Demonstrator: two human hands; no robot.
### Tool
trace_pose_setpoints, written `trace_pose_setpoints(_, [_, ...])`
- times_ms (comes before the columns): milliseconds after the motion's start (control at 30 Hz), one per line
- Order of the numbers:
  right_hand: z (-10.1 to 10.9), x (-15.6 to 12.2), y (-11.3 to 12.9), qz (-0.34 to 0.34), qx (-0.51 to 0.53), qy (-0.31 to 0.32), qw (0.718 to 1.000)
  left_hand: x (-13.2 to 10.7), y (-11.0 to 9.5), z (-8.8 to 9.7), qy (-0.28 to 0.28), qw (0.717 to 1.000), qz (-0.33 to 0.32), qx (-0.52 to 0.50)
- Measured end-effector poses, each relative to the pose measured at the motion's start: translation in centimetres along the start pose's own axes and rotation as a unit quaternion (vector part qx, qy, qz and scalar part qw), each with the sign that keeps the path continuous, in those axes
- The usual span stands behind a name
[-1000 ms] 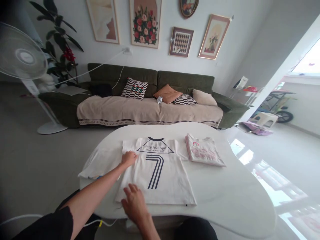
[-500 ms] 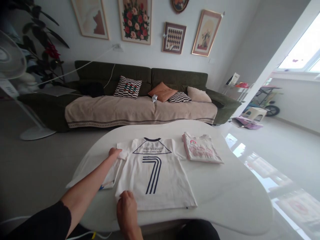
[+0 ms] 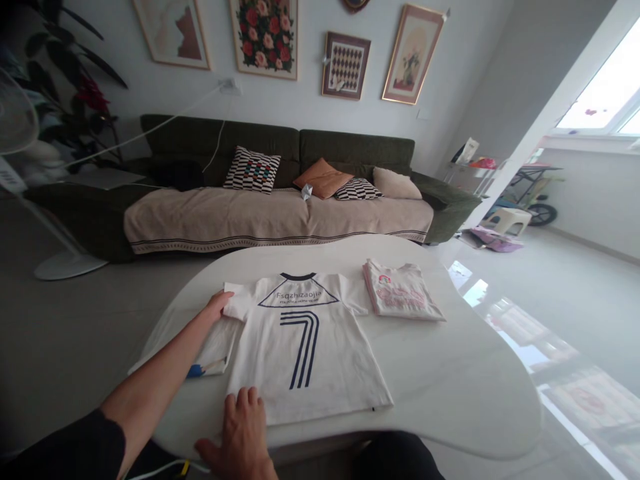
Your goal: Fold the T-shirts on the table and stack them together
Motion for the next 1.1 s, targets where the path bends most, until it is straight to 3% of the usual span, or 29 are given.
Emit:
trace_pose_setpoints(133, [-0.9, 0.7, 0.1, -0.045, -0.009, 0.005, 0.999, 0.3, -0.2, 0.4, 0.062, 0.997, 0.020, -0.045])
trace_pose_setpoints(267, [0.7, 0.7, -1.6, -0.114, 0.183, -0.041, 0.976, 1.0, -2.3, -0.4, 0.070, 0.995, -0.021, -0.067])
trace_pose_setpoints(367, [2.1, 0.1, -3.9, -0.202, 0.392, 0.002, 0.898, 0.9, -4.6, -2.9, 0.073, 0.992, -0.081, -0.068])
trace_pose_setpoints(467, [2.2, -0.3, -5.7, -0.262, 0.568, 0.078, 0.776, -0.2, -6.3, -7.0, 0.077, 0.986, -0.139, -0.050])
trace_pose_setpoints(567, [1.3, -0.4, -6.7, -0.296, 0.674, 0.099, 0.669, -1.9, -6.4, -11.3, 0.090, 0.978, -0.187, -0.014])
trace_pose_setpoints(667, [0.2, -0.2, -7.2, -0.328, 0.708, 0.084, 0.620, -3.3, -5.4, -14.5, 0.110, 0.967, -0.227, 0.030])
trace_pose_setpoints(733, [-0.5, -0.1, -7.4, -0.344, 0.703, 0.067, 0.618, -3.6, -4.6, -15.6, 0.131, 0.957, -0.252, 0.057])
trace_pose_setpoints(800, [-1.2, -0.1, -7.7, -0.344, 0.684, 0.051, 0.641, -3.3, -3.9, -15.8, 0.144, 0.946, -0.278, 0.083])
trace_pose_setpoints(967, [-2.4, -0.1, -8.5, -0.317, 0.635, 0.019, 0.704, -1.7, -2.3, -13.9, 0.113, 0.924, -0.327, 0.161])
trace_pose_setpoints(1100, [-2.6, -0.4, -8.4, -0.305, 0.594, -0.008, 0.744, -2.0, -0.3, -12.8, 0.161, 0.894, -0.347, 0.231])
Point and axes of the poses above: each hand's wrist, its own x-axis towards the middle knuckle, its own z-axis out of the back of the hand, y = z × x, the point moved 1 cm from there along x, towards the middle knuckle, and after that the axes turned 9 degrees about -z, right-handed, at the moved point
